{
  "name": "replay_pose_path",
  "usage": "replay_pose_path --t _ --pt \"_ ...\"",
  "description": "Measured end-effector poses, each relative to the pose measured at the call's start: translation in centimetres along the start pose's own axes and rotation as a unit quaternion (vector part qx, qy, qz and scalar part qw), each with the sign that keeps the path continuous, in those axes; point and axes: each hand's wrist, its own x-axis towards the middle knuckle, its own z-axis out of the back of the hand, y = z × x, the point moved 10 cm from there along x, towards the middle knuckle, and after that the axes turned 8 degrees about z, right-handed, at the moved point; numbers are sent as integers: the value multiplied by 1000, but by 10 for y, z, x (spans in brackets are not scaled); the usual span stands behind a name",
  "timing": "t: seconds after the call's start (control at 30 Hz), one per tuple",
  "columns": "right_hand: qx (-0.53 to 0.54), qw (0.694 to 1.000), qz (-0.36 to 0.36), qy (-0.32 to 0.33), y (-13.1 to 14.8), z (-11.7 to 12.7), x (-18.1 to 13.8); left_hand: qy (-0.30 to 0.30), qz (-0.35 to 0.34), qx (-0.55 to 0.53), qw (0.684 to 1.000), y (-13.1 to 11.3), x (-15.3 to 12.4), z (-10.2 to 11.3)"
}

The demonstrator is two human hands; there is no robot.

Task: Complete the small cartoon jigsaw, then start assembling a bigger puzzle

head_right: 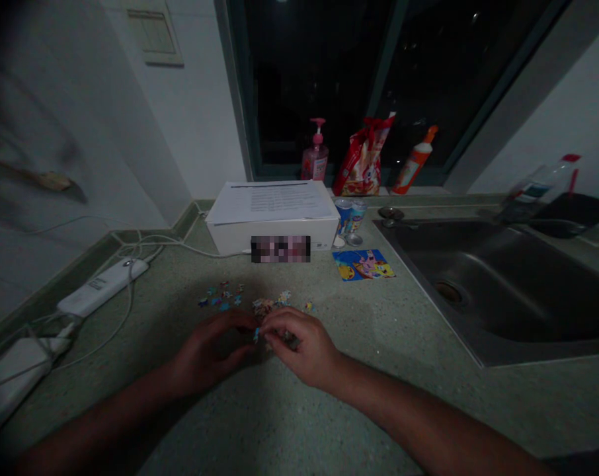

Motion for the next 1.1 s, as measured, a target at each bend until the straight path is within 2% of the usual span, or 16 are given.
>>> replay_pose_path --t 0.17,0.27,0.4,0.53,0.67,0.87,1.1 --pt "-6 1000 -1 10 0 -1 0 5 2 9 1000 -2 1 1" --pt "-18 1000 3 12 0 3 2 -5 12 57 998 2 4 8" --pt "-61 998 3 15 -7 15 1 -51 71 175 981 23 11 35" --pt "-123 992 -17 13 -23 32 -1 -78 141 286 945 46 18 70" --pt "-156 987 -42 -1 -40 47 -4 -49 209 364 907 65 20 91" --pt "-165 985 -51 12 -46 46 -5 29 251 403 880 73 16 88" --pt "-169 984 -63 15 -48 45 -6 109 228 443 860 62 8 68"
